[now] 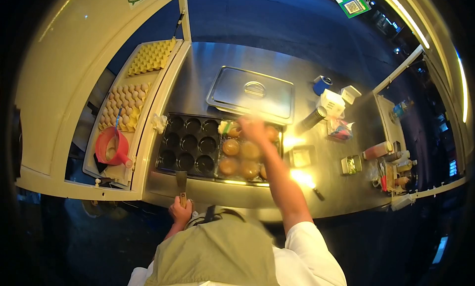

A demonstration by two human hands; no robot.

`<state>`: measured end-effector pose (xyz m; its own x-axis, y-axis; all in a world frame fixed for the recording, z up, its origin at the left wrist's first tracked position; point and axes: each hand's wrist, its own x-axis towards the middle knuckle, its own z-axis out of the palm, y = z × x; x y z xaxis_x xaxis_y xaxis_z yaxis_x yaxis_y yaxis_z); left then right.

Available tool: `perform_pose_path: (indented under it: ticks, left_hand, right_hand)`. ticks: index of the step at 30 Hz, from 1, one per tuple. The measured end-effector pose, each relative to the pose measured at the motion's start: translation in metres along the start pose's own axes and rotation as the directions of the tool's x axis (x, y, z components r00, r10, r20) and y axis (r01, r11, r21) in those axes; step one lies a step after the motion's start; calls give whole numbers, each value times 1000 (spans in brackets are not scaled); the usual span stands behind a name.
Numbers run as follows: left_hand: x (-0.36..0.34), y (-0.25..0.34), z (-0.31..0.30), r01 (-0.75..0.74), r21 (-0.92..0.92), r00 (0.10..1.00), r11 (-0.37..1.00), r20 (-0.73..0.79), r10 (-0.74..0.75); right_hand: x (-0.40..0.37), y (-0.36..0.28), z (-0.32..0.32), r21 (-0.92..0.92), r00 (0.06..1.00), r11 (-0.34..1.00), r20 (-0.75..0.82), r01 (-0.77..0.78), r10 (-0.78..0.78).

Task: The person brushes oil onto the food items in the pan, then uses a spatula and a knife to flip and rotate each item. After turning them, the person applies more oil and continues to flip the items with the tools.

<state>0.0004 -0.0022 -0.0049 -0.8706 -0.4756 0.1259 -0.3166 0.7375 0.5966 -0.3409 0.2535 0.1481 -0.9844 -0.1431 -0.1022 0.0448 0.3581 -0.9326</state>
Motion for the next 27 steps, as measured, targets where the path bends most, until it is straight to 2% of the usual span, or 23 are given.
perform_pose_path:
  ticks: [1,3,5,6,7,9,10,11,12,13,15,16,19,20,23,24,27]
  left_hand:
    - [1,3,-3,4,-21,1000,1000,8,-4]
    - [1,3,-5,10,-37,1000,999,11,-10]
    - [0,0,-3,23,-46,999,999,31,-22]
    - [0,-1,-4,10,-52,1000,999,30,-8]
    - [0,-1,-5,17,-50,1000,999,27,-15]
    - [-1,-2,-5,21,-53,999,998,30,-20]
    - [-1,-2,-5,25,-56,999,998,29,-23]
    - [0,-1,-5,14,-64,1000,998,19,-13]
    - [0,0,-5,2,-71,1000,997,9,-2]
    - [1,0,-5,1,-76,1000,997,7,-1]
    - [1,0,-4,-15,-100,1000,995,-8,15]
    - [0,0,-3,-21,-104,1000,994,-6,21]
    - [0,1,-4,-17,-78,1000,997,5,18]
    - [0,3,-5,-26,-66,1000,997,-2,26]
    - [0,2,-3,-38,-49,999,998,-3,38]
    - [-1,2,-1,-26,-44,1000,999,-7,26]
    - [-1,4,-1,-35,-17,999,999,-17,35]
  right_hand:
    - [7,-6,14,66,998,997,44,-48,46]
    - [32,1,32,44,996,996,48,-76,74]
    - [65,17,41,-142,988,978,16,-150,154]
    - [68,8,39,-172,983,968,-22,-181,180]
    - [111,59,35,-614,997,787,74,67,-27]
    - [143,91,17,-682,985,713,75,164,-155]
    - [154,101,11,-501,990,864,-136,-45,-27]
    - [164,111,2,-256,941,940,-308,-227,143]
    - [169,138,-19,-601,975,787,-56,139,-215]
    - [157,125,-28,-604,974,784,-57,141,-219]
    - [123,86,-53,-736,991,673,-29,70,-134]
    - [120,95,-64,-760,971,627,27,173,-236]
    - [110,117,-98,-771,973,625,-34,119,-227]
    - [105,127,-110,-769,973,629,-43,112,-225]
    - [94,178,-150,-696,930,685,-64,217,-361]
    - [53,108,-139,-16,925,980,-333,-197,181]
    - [18,95,-148,26,891,983,-420,-180,174]
